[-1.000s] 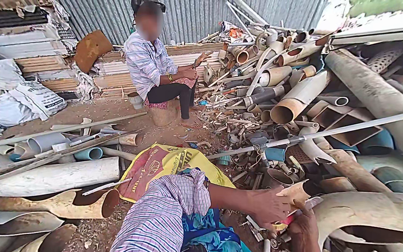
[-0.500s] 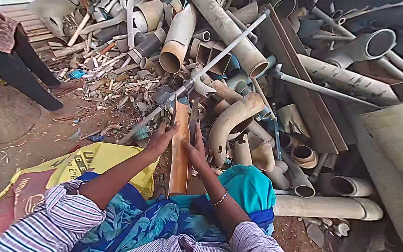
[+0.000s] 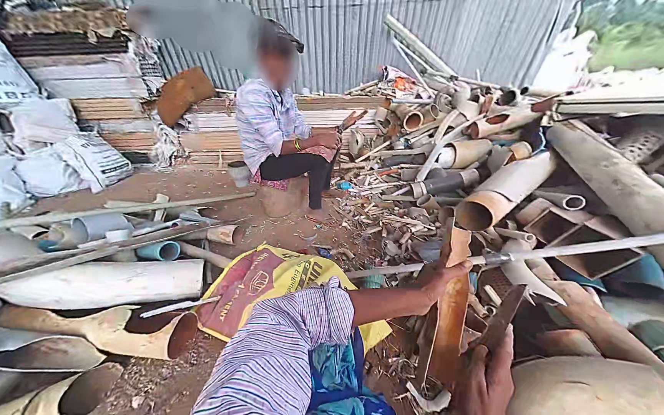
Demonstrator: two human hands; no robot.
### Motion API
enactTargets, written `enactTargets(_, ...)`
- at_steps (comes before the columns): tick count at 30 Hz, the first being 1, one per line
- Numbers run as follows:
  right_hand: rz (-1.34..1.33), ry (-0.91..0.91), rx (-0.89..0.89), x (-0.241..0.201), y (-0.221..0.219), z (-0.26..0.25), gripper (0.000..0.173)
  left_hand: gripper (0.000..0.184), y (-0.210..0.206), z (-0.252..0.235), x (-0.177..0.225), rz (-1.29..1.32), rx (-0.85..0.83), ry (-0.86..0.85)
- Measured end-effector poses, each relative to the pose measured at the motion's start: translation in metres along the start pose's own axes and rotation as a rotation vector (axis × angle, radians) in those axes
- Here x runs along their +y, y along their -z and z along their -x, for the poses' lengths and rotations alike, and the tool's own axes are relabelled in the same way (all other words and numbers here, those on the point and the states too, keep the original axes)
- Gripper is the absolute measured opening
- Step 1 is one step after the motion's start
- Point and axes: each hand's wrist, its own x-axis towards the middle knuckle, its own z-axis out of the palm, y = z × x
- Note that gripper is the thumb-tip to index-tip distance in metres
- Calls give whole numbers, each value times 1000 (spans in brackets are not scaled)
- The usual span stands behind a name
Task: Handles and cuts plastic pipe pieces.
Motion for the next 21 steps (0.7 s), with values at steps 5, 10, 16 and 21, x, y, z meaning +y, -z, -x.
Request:
enactTargets(5,111,107,-88,-22,-16,16,67,48,13,-8,8,-32,129,-177)
enactTargets(10,266,34,-265,-26,-45,39,70,48,20,-10,16,59,190,-181)
enactTargets(16,327,-77,-372,-22,-52,50,79,44,25,-5,20,165,236,-147)
enactTargets(21,254,84,-280,-10,-60,63,67,48,29,-3,25,148,238,-138)
